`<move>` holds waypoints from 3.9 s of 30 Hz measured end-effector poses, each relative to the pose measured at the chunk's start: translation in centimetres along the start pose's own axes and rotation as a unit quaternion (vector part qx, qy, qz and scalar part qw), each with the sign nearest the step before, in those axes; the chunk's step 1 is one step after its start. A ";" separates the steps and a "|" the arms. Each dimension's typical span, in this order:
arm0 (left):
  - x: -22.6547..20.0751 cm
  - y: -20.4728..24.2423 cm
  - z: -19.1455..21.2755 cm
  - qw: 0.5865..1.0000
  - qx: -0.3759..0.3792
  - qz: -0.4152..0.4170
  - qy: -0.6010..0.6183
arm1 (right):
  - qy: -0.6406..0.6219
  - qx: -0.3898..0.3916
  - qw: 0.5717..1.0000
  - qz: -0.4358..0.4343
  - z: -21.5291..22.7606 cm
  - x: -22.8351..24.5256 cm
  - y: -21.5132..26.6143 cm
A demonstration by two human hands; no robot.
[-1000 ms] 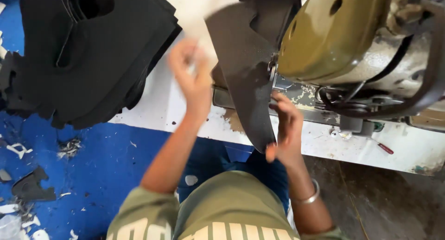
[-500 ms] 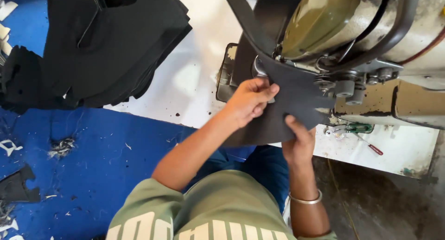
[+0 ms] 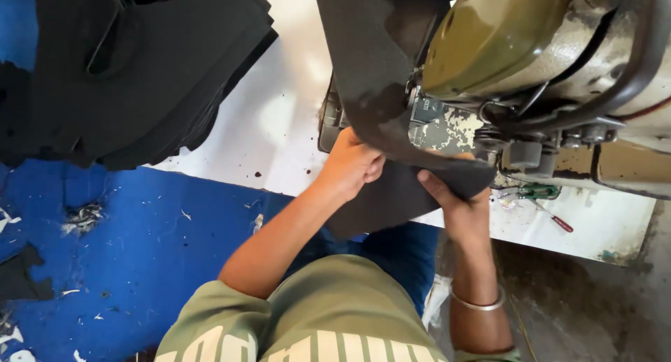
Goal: Use an industrial sewing machine to stitch together shoe components.
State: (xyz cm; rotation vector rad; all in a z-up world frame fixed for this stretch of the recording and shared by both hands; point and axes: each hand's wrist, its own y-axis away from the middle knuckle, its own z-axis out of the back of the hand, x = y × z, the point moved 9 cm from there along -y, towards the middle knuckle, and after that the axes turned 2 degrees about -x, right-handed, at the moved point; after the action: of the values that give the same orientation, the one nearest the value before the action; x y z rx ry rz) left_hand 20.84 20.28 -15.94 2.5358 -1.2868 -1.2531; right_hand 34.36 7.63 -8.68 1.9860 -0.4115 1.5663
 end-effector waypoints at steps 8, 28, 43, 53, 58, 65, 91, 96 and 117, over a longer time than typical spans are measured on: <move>-4.0 0.8 -2.9 0.981 0.047 0.151 0.110 | 0.540 0.118 0.776 0.305 -4.8 7.9 -0.1; -3.3 1.4 -1.4 0.996 -0.056 -0.029 -0.062 | -0.138 0.258 0.920 -0.260 -2.0 -7.8 -3.6; -7.4 -1.0 -4.1 0.962 -0.048 -0.217 -0.161 | -0.247 0.206 0.913 -0.250 -2.3 -7.1 -5.7; -14.4 -5.7 -6.3 0.848 -0.079 -0.203 -0.483 | -0.247 0.191 0.931 -0.192 -5.4 -3.0 -6.7; -13.2 -11.7 -7.0 0.781 0.044 -0.084 -0.618 | -0.246 0.129 0.946 -0.170 -5.3 -2.9 -6.6; -8.9 -11.4 -5.6 0.927 0.119 -0.026 -0.354 | -0.046 0.196 0.978 0.060 -6.3 1.2 -4.4; -5.3 4.3 -6.2 0.819 -0.130 -0.133 -0.543 | -0.343 0.052 0.906 -0.243 0.3 -10.0 -4.1; -10.9 7.9 -11.6 0.633 -0.147 -0.409 -0.640 | -0.413 0.179 0.855 -0.258 -7.6 -2.3 -4.1; -14.9 -9.1 -12.8 0.677 0.087 -0.050 -0.729 | -0.453 0.227 0.818 -0.271 -7.2 -2.5 -5.6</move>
State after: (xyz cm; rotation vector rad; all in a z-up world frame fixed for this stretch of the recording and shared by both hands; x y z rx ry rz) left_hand 30.50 32.67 -1.01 1.1885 -1.2185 -3.5356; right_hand 31.22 16.12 -11.33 2.8094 0.2262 0.2869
